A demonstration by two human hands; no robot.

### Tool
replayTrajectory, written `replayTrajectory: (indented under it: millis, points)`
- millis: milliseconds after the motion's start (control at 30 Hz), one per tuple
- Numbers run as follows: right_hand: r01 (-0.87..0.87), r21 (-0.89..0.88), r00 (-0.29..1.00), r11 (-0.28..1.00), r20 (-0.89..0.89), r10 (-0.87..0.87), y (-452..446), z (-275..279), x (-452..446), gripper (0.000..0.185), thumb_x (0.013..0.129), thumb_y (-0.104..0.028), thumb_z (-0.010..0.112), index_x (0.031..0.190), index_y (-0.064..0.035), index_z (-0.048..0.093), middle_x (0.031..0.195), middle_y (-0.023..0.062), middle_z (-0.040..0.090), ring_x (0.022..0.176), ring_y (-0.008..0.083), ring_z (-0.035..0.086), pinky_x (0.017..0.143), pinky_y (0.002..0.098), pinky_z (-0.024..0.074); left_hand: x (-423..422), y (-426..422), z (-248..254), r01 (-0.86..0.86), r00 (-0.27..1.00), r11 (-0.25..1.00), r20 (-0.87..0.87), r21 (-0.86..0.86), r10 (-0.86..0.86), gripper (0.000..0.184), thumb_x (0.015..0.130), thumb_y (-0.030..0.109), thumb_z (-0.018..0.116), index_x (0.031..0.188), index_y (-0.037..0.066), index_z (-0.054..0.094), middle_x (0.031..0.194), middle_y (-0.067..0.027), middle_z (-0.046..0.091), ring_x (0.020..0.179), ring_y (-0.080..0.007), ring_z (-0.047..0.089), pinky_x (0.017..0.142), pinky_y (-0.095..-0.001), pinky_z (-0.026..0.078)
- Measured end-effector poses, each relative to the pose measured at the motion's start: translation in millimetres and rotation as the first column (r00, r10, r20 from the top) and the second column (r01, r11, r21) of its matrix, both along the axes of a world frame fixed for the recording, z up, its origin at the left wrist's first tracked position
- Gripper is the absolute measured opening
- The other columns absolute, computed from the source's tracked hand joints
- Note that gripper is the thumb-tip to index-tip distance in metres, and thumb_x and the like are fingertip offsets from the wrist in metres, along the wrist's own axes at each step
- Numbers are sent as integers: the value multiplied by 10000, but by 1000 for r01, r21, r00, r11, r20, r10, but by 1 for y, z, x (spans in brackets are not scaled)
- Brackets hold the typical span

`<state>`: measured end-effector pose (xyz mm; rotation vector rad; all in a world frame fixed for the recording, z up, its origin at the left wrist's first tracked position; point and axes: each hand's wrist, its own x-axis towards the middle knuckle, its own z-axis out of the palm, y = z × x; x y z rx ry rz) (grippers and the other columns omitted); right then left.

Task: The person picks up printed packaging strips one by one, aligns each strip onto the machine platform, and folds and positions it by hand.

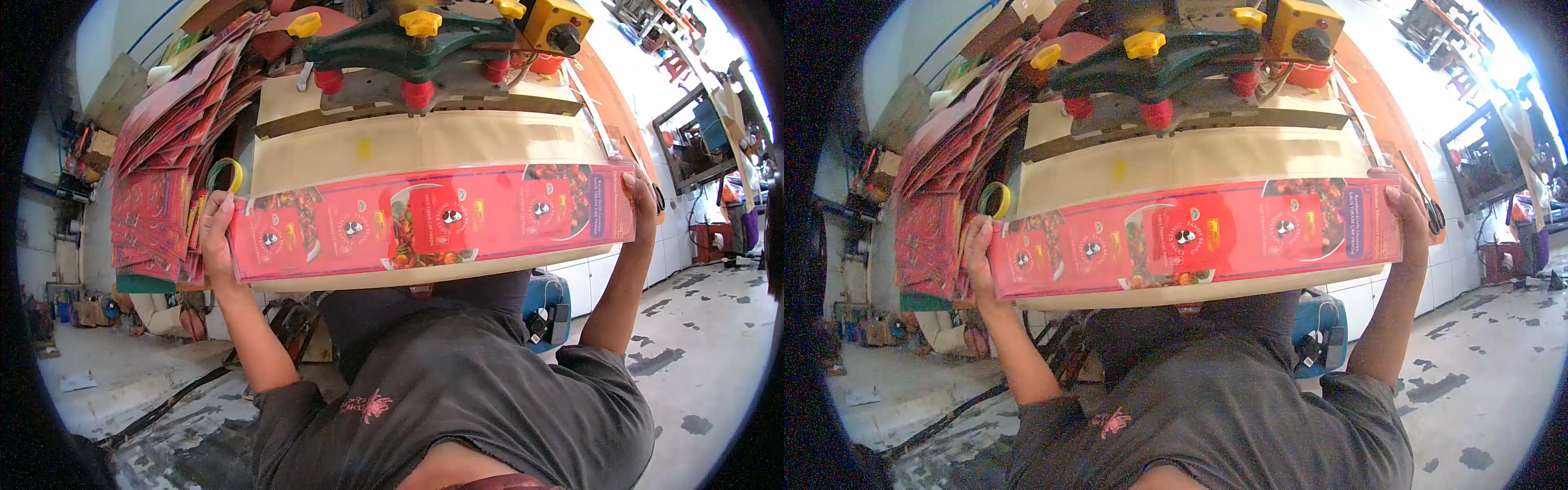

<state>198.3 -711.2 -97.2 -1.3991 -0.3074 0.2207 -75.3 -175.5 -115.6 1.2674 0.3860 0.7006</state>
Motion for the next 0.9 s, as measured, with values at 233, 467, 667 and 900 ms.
replayTrajectory:
  millis: [233, 467, 667, 900]
  points:
    - [-28, 31, 1000, 999, 11, 28, -8, -7, 5, 277, 969, -195, 584, 1142, 13, 646, 1042, 89, 662, 961, 156, 660, 872, 302, 531, -3, 4, -5, 5, 1000, 999, 8, 39, -5, 100, 1003, 143, 635, 960, 53, 636, 877, -20, 674, 756, -70, 614, 719, -222, 491]
    - [-36, -104, 999, 994, 21, 39, -2, -3, 4, 277, 965, -241, 595, 1086, -3, 668, 1052, 66, 641, 1007, 135, 622, 920, 285, 477, -1, 7, -8, 20, 998, 998, -67, 61, -15, 96, 1003, 134, 629, 978, 44, 650, 898, -7, 663, 779, -68, 604, 731, -227, 484]
    - [-124, -207, 989, 971, 51, 137, -5, -10, 22, 286, 974, -259, 593, 1093, -10, 667, 1039, 61, 663, 972, 122, 621, 903, 269, 476, 2, 14, -18, 98, 995, 993, -43, 65, -96, 114, 1007, 151, 623, 991, 38, 633, 922, -17, 648, 830, -78, 596, 778, -234, 475]
    - [-145, -75, 985, 987, -109, 136, 20, -19, 34, 322, 1032, -290, 620, 1143, 4, 693, 1044, 47, 688, 886, 100, 656, 798, 226, 516, 17, 40, -37, 99, 989, 992, -119, 75, -90, 149, 1049, 166, 602, 1009, 26, 633, 945, -20, 662, 848, -80, 609, 799, -246, 502]
